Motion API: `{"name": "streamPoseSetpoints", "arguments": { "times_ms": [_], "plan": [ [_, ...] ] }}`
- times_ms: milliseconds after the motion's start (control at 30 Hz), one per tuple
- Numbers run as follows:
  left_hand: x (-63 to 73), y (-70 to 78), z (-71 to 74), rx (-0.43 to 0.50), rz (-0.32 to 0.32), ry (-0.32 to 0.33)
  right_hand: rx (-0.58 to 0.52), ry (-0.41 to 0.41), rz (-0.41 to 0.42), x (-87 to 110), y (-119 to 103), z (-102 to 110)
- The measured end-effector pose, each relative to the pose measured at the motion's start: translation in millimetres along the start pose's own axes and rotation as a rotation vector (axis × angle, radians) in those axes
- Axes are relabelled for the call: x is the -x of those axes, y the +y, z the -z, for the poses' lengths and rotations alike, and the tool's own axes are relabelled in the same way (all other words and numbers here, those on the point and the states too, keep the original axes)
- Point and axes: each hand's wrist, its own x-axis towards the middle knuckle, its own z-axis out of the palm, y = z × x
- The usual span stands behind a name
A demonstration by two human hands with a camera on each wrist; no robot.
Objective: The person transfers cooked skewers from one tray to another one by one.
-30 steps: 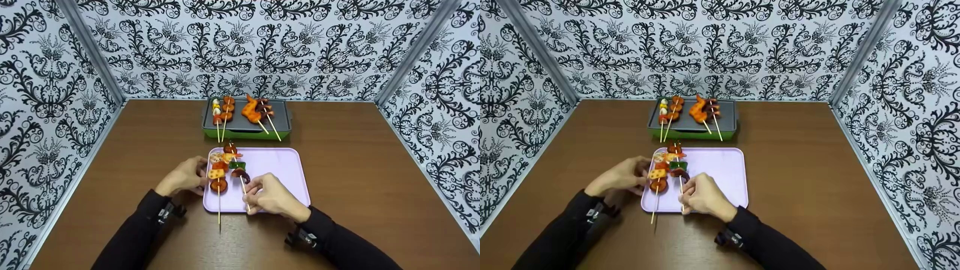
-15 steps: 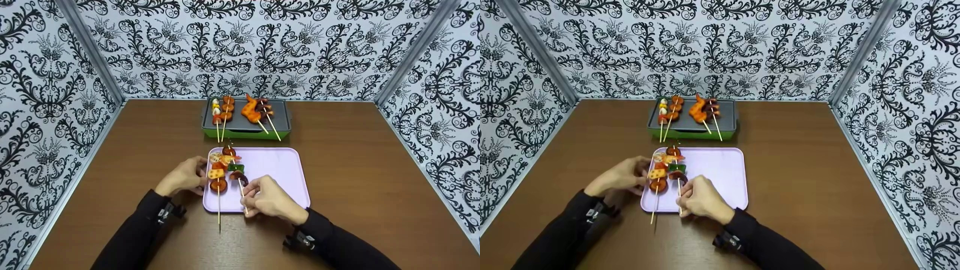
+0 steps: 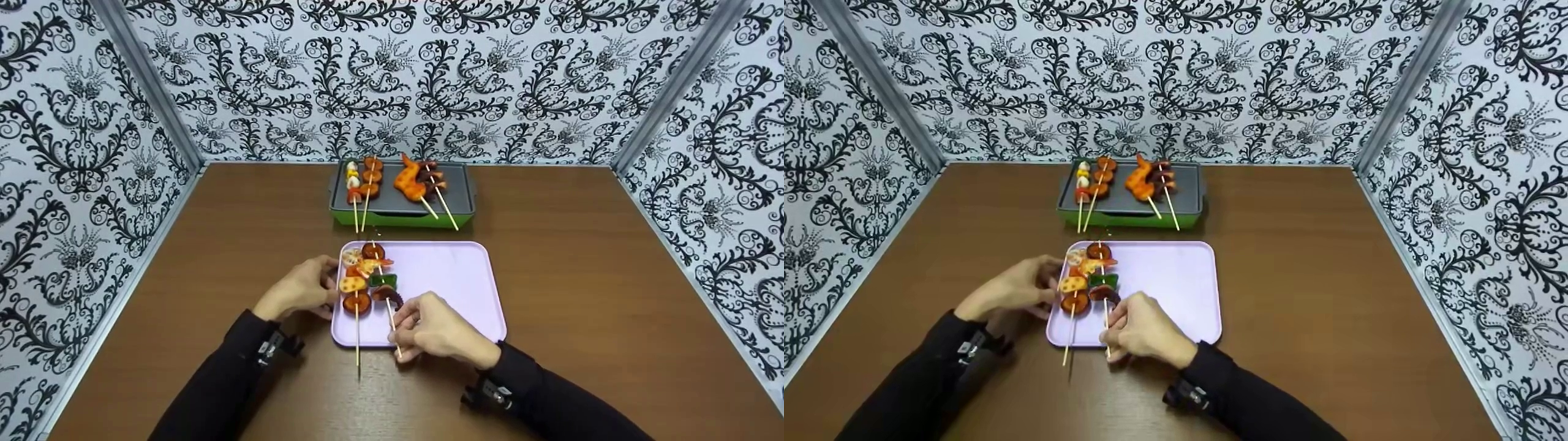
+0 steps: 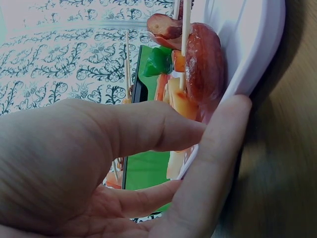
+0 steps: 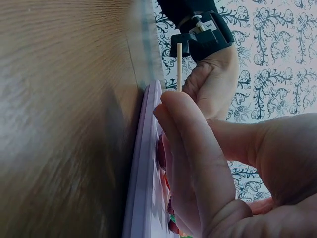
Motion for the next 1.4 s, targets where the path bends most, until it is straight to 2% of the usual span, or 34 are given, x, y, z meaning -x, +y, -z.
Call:
{"name": "streamPoseSetpoints", "arguments": {
  "times_ms": [233,567,933,1200,1400],
  "plan": [
    [0.7,1.2,0.7,0.001,-0.001,-0.006,-0.010,-0.028,-0.021,-2.8,0,1],
    [0.7,1.9,0.5,-0.007,-0.017,-0.007,0.105,-0.079,0.021,-5.5,-1,2],
    [-1.1,1.2,0.4,-0.004,-0.013,-0.004,0.160,-0.103,0.041,-4.9,-2,5],
    [-1.2,0.1,0.8,-0.002,0.000,0.000,0.215,-0.095,0.062,-4.0,-6,9],
    [-0.8,-0.9,0.5,0.009,0.000,-0.001,0.281,-0.075,0.112,-2.9,-11,16]
  ]
}}
